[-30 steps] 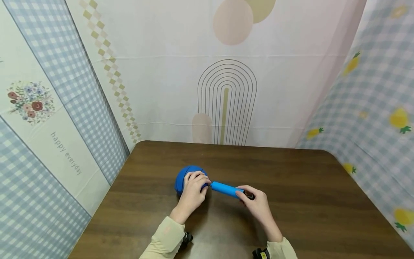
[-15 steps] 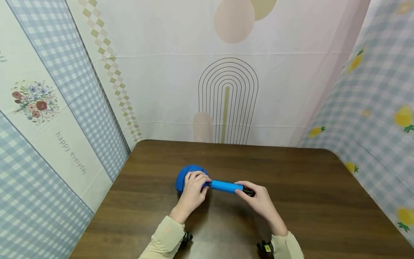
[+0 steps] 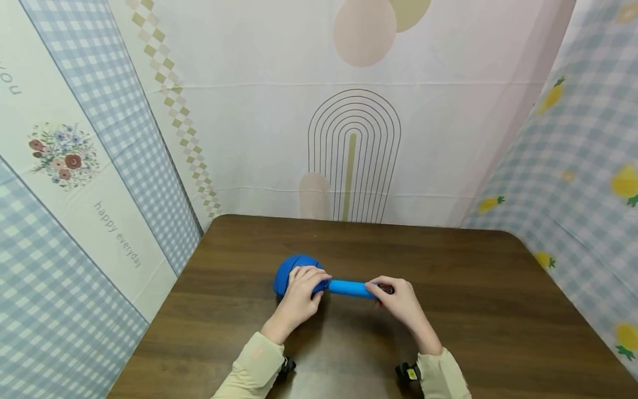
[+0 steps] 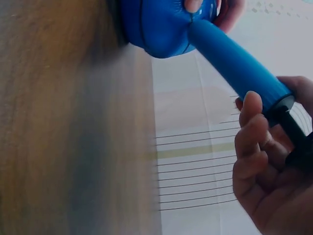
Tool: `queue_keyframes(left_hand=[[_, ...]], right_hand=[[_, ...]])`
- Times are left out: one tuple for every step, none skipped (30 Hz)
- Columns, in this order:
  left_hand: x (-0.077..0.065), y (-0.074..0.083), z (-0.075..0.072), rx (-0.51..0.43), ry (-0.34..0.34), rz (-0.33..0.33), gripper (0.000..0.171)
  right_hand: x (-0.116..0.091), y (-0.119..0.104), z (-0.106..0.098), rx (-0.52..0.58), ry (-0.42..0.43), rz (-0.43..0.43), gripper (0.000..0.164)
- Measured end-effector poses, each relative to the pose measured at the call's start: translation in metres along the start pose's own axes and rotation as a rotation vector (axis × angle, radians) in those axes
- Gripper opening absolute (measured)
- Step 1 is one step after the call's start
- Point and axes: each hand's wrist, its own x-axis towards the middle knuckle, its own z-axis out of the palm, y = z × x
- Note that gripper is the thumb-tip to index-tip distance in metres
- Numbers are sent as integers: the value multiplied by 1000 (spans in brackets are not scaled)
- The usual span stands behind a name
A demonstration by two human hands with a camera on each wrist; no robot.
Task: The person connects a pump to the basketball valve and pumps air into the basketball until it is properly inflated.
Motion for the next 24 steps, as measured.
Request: queue_keyframes(left_hand=[[0,0,1,0,-2,-1,33],[0,1,2,4,-3,0,32],[0,1,3,5,-5,-1,32],[1,1,3,5,-5,0,31],[1,1,4,8,-2,4,31],[1,1,5,11,0,7,31],[1,1,5,11,5,11,31],[2,1,6,14,12,14,31],[2,1,6,15,19,15,31],[2,1,6,18,26,16,31],[2,0,6,21,33,16,31],[1,0,6,23,38,15,31],[1,-1,6,21,43,15,31],[1,-1,6,22,44,14,31],[1,-1,7,22,44,13,31],[1,-1,7,20,43,12,31],[1,-1,7,19,41,12,30],[1,-2,7,16,39,12,30],[1,-1,7,15,36,11,29],[1,-1,7,16,34,11,28],[1,-1,8,15,32,12,27],[1,-1,8,15,30,15,26],[1,-1,8,19,28,17,25],[2,-1,9,22,27,21,25]], right_hand=[[1,0,-1,6,-6,35,27],[1,-1,-1,16,-14,69,30],[1,-1,-1,32,-24,103,33],[1,-1,-2,49,-32,132,35],[1,-1,-2,67,-40,156,37],[1,-1,-3,81,-48,169,38],[1,-1,-4,91,-59,172,38],[1,0,-5,101,-72,167,39],[1,1,-6,112,-90,156,39],[2,2,-7,113,-108,135,38],[2,3,-7,114,-129,109,39],[2,3,-8,108,-143,83,40],[3,4,-9,100,-153,61,41],[3,5,-9,90,-157,40,41],[3,6,-9,82,-156,24,40],[3,7,-9,61,-141,11,39],[4,7,-9,38,-117,3,36],[4,7,-9,13,-86,-1,33],[5,8,-9,-13,-58,-6,31],[6,8,-8,-37,-30,-4,29],[6,8,-8,-61,-5,1,27],[7,8,-8,-87,18,4,26],[8,8,-8,-109,32,8,25],[9,8,-8,-127,40,11,25]])
